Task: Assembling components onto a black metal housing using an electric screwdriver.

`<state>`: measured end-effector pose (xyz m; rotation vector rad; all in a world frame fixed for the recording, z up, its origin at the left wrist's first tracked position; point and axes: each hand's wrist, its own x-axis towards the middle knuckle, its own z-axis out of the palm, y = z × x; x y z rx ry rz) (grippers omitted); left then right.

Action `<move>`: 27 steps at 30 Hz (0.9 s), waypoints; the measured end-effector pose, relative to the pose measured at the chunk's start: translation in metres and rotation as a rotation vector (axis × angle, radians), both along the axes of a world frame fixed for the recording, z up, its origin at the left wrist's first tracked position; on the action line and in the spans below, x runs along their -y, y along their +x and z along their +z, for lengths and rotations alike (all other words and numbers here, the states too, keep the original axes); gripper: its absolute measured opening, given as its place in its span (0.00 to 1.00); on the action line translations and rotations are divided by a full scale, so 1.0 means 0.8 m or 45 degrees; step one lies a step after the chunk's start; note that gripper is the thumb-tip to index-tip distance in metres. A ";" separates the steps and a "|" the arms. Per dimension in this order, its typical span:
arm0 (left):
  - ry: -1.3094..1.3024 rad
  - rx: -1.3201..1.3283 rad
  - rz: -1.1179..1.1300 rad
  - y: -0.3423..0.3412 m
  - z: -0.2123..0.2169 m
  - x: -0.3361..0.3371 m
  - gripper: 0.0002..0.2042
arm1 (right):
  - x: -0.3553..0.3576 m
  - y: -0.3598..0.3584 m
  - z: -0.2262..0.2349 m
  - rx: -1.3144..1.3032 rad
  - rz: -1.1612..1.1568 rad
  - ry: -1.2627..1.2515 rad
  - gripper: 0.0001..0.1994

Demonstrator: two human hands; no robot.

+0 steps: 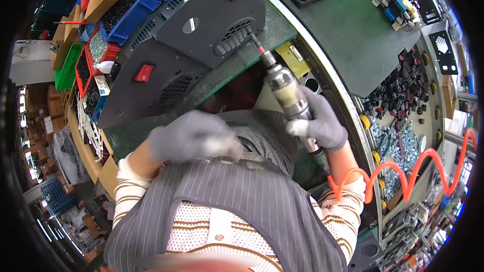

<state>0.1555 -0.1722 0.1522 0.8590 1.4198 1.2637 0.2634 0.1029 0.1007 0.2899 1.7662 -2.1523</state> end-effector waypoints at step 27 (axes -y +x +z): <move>-1.371 -1.501 0.276 -0.253 0.015 0.048 0.22 | -0.021 -0.046 0.027 0.201 -0.033 0.082 0.46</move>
